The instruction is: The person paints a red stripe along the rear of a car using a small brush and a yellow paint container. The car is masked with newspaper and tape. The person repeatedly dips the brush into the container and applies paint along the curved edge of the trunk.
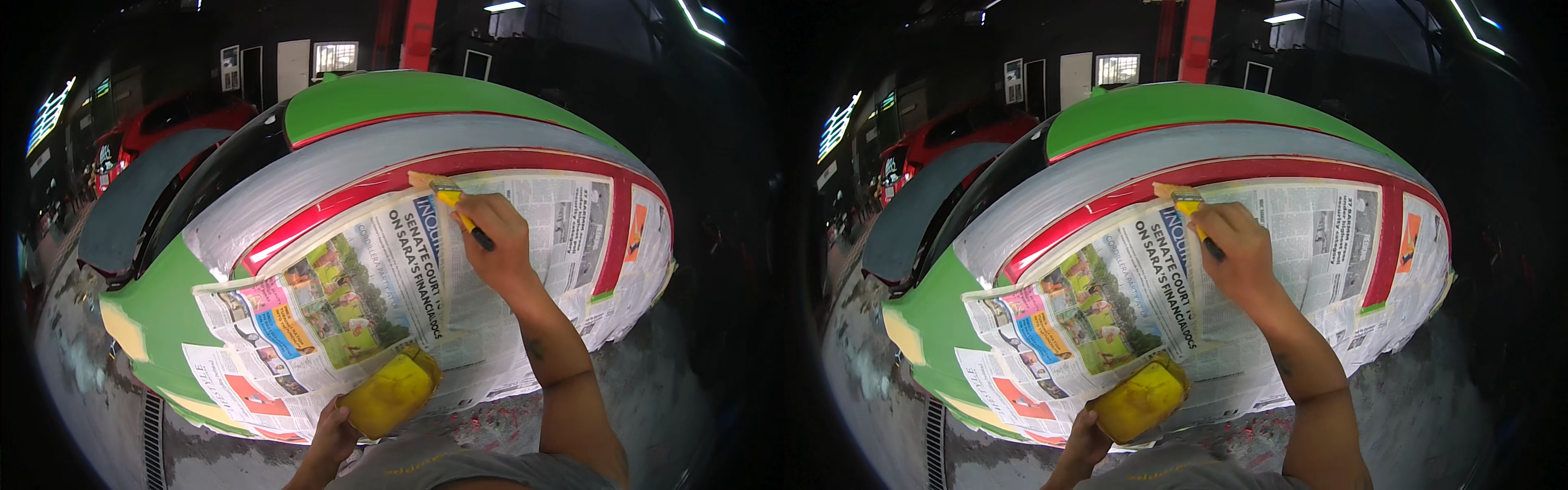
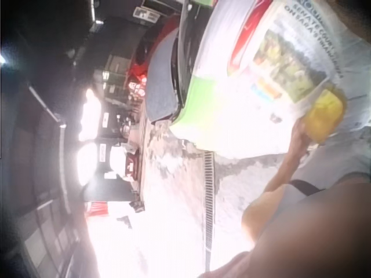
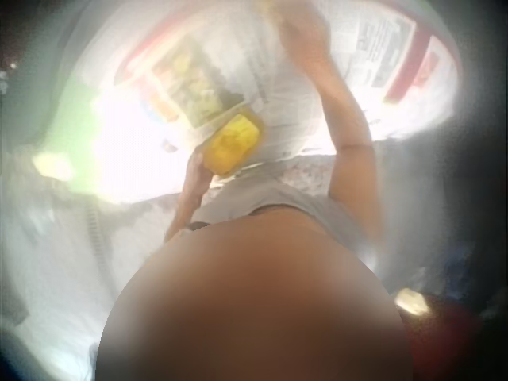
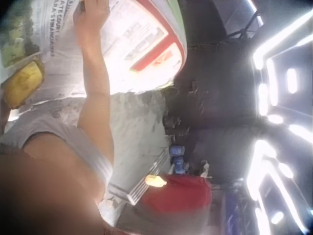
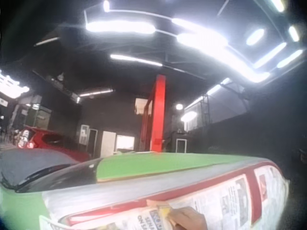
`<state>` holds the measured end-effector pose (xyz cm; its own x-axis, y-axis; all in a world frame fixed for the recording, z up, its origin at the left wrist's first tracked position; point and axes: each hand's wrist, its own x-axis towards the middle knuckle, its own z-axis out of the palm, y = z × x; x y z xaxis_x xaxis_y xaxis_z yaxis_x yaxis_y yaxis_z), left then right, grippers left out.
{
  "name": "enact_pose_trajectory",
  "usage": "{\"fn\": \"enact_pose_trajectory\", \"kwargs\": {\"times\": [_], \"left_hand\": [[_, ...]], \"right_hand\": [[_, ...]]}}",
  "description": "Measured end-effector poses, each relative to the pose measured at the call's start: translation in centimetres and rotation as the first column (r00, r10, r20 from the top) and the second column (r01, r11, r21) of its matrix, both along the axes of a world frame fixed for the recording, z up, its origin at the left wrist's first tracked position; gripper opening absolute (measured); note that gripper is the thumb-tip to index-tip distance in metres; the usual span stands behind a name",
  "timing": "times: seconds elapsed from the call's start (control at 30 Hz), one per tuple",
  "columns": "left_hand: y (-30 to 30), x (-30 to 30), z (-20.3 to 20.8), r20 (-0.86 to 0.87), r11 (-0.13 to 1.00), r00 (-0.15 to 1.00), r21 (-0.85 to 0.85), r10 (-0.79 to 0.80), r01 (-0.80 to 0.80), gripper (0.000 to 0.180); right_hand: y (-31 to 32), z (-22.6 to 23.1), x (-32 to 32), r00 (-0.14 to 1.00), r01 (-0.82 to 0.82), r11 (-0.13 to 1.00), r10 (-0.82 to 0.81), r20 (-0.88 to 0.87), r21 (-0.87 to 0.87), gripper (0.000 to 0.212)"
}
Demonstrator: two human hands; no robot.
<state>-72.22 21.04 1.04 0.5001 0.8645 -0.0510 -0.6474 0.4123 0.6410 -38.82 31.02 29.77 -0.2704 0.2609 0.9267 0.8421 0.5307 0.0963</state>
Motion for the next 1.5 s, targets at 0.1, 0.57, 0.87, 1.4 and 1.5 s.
{"fn": "enact_pose_trajectory", "kwargs": {"times": [0.1,0.57,0.87,1.4,1.5], "left_hand": [[0.7,-0.2,0.6,-0.003,0.997,0.998,0.052,-0.056,0.056,0.093],[0.6,1.7,1.8,-0.026,0.995,0.997,0.067,-0.068,0.069,0.099],[0.1,1.9,2.1,-0.040,0.996,0.998,0.069,-0.057,0.060,0.097],[0.2,3.4,3.1,-0.054,0.993,0.996,0.094,-0.069,0.073,0.098],[0.2,5.0,3.4,-0.083,0.986,0.991,0.117,-0.109,0.119,0.096]], "right_hand": [[0.2,-0.9,2.4,0.992,0.019,0.988,0.000,-0.127,0.152,0.024],[-0.3,-3.1,2.8,0.998,0.052,0.998,-0.050,0.040,-0.043,0.044],[-0.5,-2.0,-1.4,0.996,-0.027,0.992,0.039,0.086,-0.127,0.042],[-10.2,-0.2,4.1,0.939,-0.187,0.964,0.118,-0.324,-0.191,0.023],[-15.9,-5.6,4.9,0.845,-0.480,0.766,0.274,-0.459,-0.428,0.030]]}}
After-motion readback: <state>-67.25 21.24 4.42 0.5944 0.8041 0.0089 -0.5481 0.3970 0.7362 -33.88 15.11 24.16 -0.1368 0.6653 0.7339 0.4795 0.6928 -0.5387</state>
